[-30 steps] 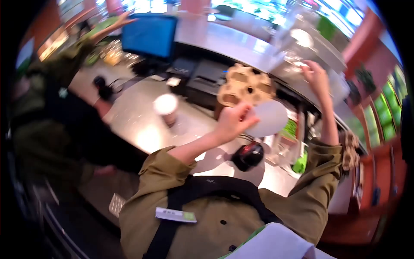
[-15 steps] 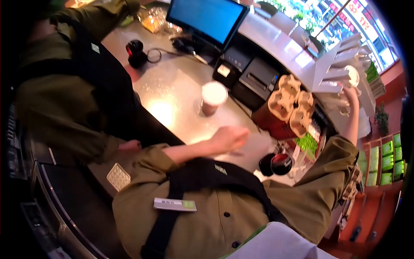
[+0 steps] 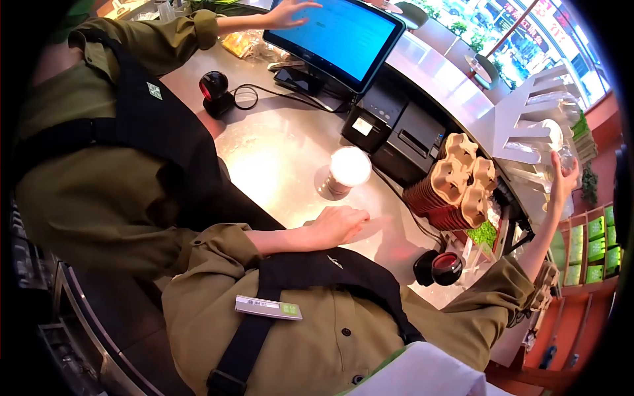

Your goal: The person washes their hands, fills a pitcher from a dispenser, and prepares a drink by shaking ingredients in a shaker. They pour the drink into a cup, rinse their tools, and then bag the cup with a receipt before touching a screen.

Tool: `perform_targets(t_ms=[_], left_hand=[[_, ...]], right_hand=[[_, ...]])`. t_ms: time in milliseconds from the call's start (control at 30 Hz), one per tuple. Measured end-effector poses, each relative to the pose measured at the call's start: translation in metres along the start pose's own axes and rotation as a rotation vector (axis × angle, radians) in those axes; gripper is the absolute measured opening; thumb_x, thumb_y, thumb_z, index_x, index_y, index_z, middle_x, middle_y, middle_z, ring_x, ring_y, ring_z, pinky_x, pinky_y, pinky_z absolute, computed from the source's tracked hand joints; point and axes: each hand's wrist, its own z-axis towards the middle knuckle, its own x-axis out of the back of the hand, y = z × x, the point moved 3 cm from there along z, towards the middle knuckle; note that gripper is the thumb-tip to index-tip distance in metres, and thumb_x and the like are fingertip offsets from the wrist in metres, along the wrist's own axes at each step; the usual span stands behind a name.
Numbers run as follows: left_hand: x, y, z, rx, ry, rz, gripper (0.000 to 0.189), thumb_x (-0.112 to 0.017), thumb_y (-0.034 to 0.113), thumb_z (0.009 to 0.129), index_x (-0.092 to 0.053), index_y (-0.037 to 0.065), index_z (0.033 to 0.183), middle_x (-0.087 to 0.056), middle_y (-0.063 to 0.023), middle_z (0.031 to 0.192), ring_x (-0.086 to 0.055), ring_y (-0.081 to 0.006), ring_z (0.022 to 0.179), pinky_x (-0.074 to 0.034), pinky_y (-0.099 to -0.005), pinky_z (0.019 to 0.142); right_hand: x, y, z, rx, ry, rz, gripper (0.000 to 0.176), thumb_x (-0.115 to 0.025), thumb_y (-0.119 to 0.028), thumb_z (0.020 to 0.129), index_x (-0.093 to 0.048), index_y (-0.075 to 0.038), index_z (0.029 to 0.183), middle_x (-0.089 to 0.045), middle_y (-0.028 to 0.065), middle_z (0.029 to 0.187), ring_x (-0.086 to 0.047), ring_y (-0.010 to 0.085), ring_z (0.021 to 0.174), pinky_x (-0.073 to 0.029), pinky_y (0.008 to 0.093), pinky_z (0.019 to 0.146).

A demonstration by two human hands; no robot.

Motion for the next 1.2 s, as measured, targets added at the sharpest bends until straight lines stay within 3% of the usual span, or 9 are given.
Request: perform_targets(t_ms=[167,333,367,467,533,800,933,1000,1200], left_hand=[[0.022,-0.009,-0.002,-0.054,0.150,-0.010,0.008,-0.062,0.009,0.069,-0.057,0.007,0.074,-0.054,-0.0082,0.070,-0.054,-0.0243,0.069,-0.044,-0.0352,0.058],[0.034,-0.031,0.002,-0.031,0.246,-0.147,0.008,-0.066,0.009,0.067,-0.061,0.006,0.073,-0.056,-0.0056,0.067,-0.054,-0.0243,0.067,-0.045,-0.0320,0.059],[0.037,-0.036,0.003,0.034,0.300,-0.226,0.006,-0.066,0.007,0.069,-0.062,0.004,0.072,-0.058,-0.0030,0.068,-0.055,-0.0171,0.066,-0.044,-0.0276,0.058],[0.036,-0.058,0.003,0.435,0.369,-0.545,0.008,-0.065,0.010,0.072,-0.060,0.004,0.074,-0.058,-0.0035,0.065,-0.053,-0.0110,0.060,-0.043,-0.0245,0.058],[0.027,-0.079,0.000,0.492,0.456,-0.760,0.009,-0.065,0.010,0.074,-0.059,0.003,0.075,-0.057,0.0002,0.067,-0.050,-0.0053,0.060,-0.041,-0.0200,0.057],[0.015,-0.107,0.006,0.624,0.627,-0.964,0.018,-0.062,0.019,0.079,-0.058,0.001,0.078,-0.054,0.0022,0.069,-0.045,-0.0043,0.063,-0.038,-0.0185,0.057],[0.009,-0.117,0.009,0.818,0.542,-1.204,0.017,-0.059,0.023,0.082,-0.055,0.007,0.080,-0.050,0.0036,0.070,-0.039,-0.0033,0.061,-0.031,-0.0182,0.054],[0.004,-0.119,0.009,0.854,0.501,-1.267,0.016,-0.058,0.024,0.083,-0.055,0.008,0.082,-0.050,0.0035,0.072,-0.041,-0.0039,0.064,-0.032,-0.0181,0.055],[-0.001,-0.119,0.008,0.871,0.455,-1.392,0.016,-0.052,0.023,0.086,-0.054,0.007,0.091,-0.054,0.0018,0.077,-0.047,-0.0053,0.068,-0.036,-0.0184,0.056]], right_hand=[[-0.022,-0.076,-0.053,0.145,-0.108,0.019,0.078,-0.069,-0.042,0.069,-0.033,-0.009,0.129,-0.034,0.0182,0.122,-0.039,0.0277,0.110,-0.034,0.0366,0.092],[-0.058,-0.123,-0.083,0.346,-0.273,0.042,0.072,-0.070,-0.034,0.069,-0.035,-0.011,0.128,-0.037,0.0156,0.120,-0.042,0.0262,0.108,-0.036,0.0358,0.090],[-0.065,-0.134,-0.091,0.391,-0.301,0.030,0.071,-0.070,-0.032,0.069,-0.036,-0.011,0.128,-0.038,0.0148,0.120,-0.042,0.0257,0.107,-0.036,0.0356,0.089],[-0.084,-0.152,-0.106,0.497,-0.400,0.050,0.071,-0.072,-0.028,0.067,-0.038,-0.011,0.127,-0.042,0.0128,0.117,-0.044,0.0246,0.105,-0.037,0.0338,0.088],[-0.096,-0.162,-0.115,0.597,-0.448,0.073,0.072,-0.072,-0.030,0.067,-0.038,-0.011,0.127,-0.042,0.0124,0.117,-0.044,0.0243,0.105,-0.037,0.0337,0.088],[-0.140,-0.206,-0.175,0.685,-0.828,0.230,0.077,-0.071,-0.024,0.063,-0.035,-0.009,0.129,-0.041,0.0103,0.118,-0.040,0.0235,0.111,-0.034,0.0355,0.093],[-0.174,-0.217,-0.228,0.707,-1.015,0.444,0.077,-0.072,-0.025,0.062,-0.035,-0.009,0.127,-0.036,0.0156,0.117,-0.043,0.0272,0.106,-0.034,0.0350,0.094],[-0.191,-0.219,-0.257,0.596,-1.169,0.548,0.076,-0.071,-0.028,0.062,-0.036,-0.007,0.126,-0.035,0.0180,0.118,-0.043,0.0302,0.107,-0.035,0.0361,0.093],[-0.241,-0.200,-0.302,0.756,-1.238,0.333,0.077,-0.066,-0.040,0.061,-0.038,-0.003,0.123,-0.037,0.0207,0.116,-0.040,0.0348,0.107,-0.034,0.0385,0.090]])
